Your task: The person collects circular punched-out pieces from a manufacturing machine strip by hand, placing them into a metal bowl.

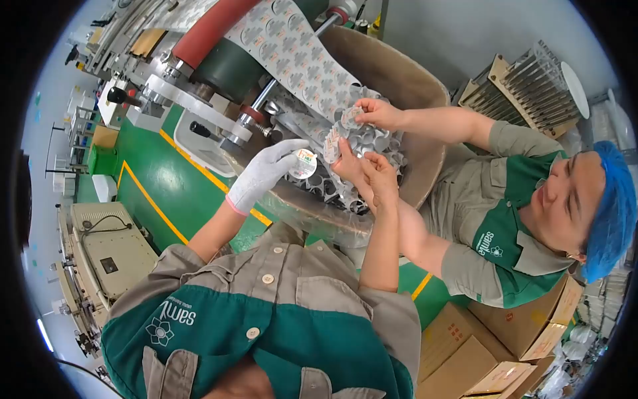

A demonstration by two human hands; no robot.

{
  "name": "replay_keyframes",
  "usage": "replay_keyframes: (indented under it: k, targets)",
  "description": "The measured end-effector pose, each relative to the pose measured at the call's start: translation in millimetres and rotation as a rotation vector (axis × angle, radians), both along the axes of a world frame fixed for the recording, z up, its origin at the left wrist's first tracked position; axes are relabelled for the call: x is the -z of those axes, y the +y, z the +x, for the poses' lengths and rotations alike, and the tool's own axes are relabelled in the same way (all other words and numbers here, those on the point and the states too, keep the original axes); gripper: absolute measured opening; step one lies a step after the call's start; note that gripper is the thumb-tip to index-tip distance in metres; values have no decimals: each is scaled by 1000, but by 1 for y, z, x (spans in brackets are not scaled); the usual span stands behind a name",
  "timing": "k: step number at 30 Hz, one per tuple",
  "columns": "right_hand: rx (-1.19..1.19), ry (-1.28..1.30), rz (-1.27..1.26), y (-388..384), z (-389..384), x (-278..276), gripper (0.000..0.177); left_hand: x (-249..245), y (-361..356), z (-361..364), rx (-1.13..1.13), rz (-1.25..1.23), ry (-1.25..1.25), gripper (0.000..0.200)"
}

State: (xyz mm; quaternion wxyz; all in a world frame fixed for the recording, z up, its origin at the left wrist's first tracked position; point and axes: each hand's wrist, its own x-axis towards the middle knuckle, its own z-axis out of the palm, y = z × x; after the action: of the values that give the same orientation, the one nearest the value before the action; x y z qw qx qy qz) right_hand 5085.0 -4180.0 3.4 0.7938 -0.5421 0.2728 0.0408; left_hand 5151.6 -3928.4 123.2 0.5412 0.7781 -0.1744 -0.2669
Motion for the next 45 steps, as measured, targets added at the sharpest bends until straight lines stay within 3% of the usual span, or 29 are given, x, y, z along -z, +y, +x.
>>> replay_keyframes:
  k: [5,7,11,21,23,27,29,30,33,37,39,41,43,45]
  targets:
    - [106,-45,169,12,19,5,30,0,-2,-1,-4,-41,68,38]
    - [197,-25,415,19,33,1,43,1,-2,-2,18,-17,9,38]
    - [199,-41,540,29,60,10,34,-2,-1,-3,-13,-75,13,37]
    - [150,21,562,38,68,6,20,-2,10,-6,-104,-107,50,42]
    - [118,24,390,44,51,-18,21,-3,11,-7,-112,-102,13,42]
    - [-126,-107,311,56,23,-31,22,7,10,-6,-111,-150,-9,42]
    - [-129,-152,333,70,10,-48,23,7,8,-5,-126,-196,66,42]
    - [-132,-189,229,78,6,-60,23,6,7,-4,-124,-199,66,42]
    - [-146,-284,103,88,3,-64,25,4,5,-5,-69,-78,-59,43]
    - [-14,-370,-78,86,1,-65,25,8,5,-5,-88,-128,-80,45]
    - [209,-432,-74,85,0,-86,21,7,9,-4,-88,-180,114,47]
    - [228,-452,-207,72,1,-91,22,0,8,-6,-114,-178,130,50]
    - [296,-541,-588,59,4,-74,29,-5,8,-8,-117,-163,158,49]
    - [319,-579,-566,57,4,-81,32,-6,9,-11,-111,-172,143,49]
